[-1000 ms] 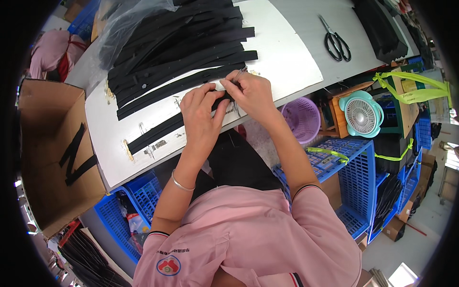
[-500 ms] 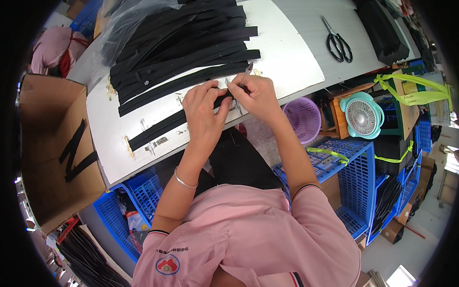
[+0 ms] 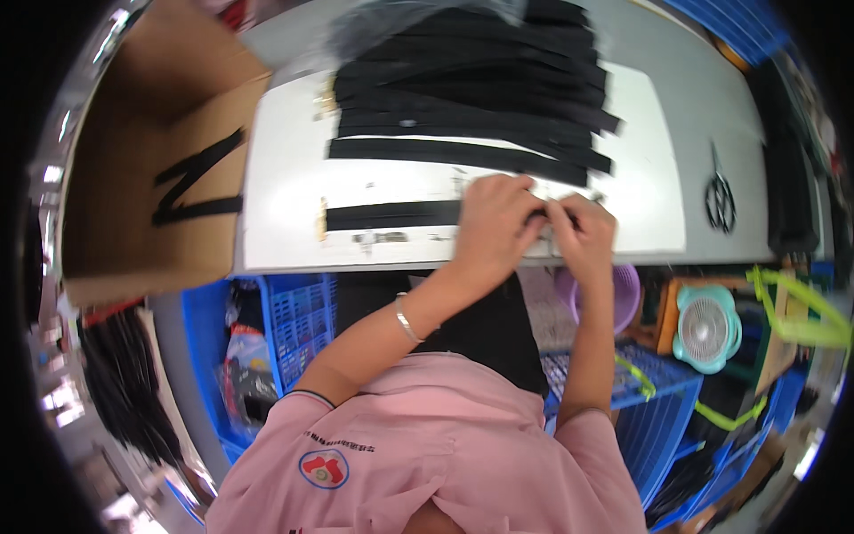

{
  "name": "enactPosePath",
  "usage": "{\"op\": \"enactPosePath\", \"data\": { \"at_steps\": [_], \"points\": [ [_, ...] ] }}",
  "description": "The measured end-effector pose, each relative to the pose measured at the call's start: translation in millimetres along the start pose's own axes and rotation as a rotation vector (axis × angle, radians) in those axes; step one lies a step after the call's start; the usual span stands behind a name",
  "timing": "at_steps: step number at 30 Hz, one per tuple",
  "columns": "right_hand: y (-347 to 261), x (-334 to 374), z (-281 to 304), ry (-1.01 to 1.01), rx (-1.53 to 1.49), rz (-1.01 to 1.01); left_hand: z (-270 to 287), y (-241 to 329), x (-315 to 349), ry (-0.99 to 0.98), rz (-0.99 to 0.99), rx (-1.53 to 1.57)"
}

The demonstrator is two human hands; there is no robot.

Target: Marking points on zipper tapes using a template and a pen on a workbench.

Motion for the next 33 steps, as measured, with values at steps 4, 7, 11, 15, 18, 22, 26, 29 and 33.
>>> {"op": "enactPosePath", "data": {
  "at_steps": [4,7,11,15,18,22,26,29,33],
  "points": [
    [7,3,2,-0.031,-0.008,0.022,2,5,-1,0.005,-0.01,-0.003],
    [15,4,0,-0.055,-0.034,-0.018,12,3,2,0.023,0.021,0.027],
    [32,7,4,0.011,-0.26,-0.212,63,-17,-13,0.222,0.0,0.022],
    [29,5,0,0.081,-0.32,-0.21,174,-99,-24,0.318,-0.004,-0.384],
    [24,6,-2,0.131,-0.321,-0.197,267,-138,-8,0.407,0.084,-0.69],
    [13,8,6,0.117,-0.271,-0.201,326,-193,14,0.352,0.161,-0.991],
    [-1,1,-3,0.019,-0.006,-0.027,351,-210,14,0.359,0.331,-0.834],
    [-15,-4,-15,0.006,0.018,-0.039,373,-225,20,0.454,0.34,-0.802],
    [-8,-6,-11,0.076,-0.138,-0.137,375,-231,17,0.244,0.331,-0.804]
  ]
}}
Point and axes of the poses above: each hand's wrist, its own x-axis away from the middle knuckle, its own z-axis out of the back of the hand, y = z × x, the point moved 3 cm from there along -x, towards the middle knuckle, and after that the axes turned 15 degrees about y, right-handed, at the moved point
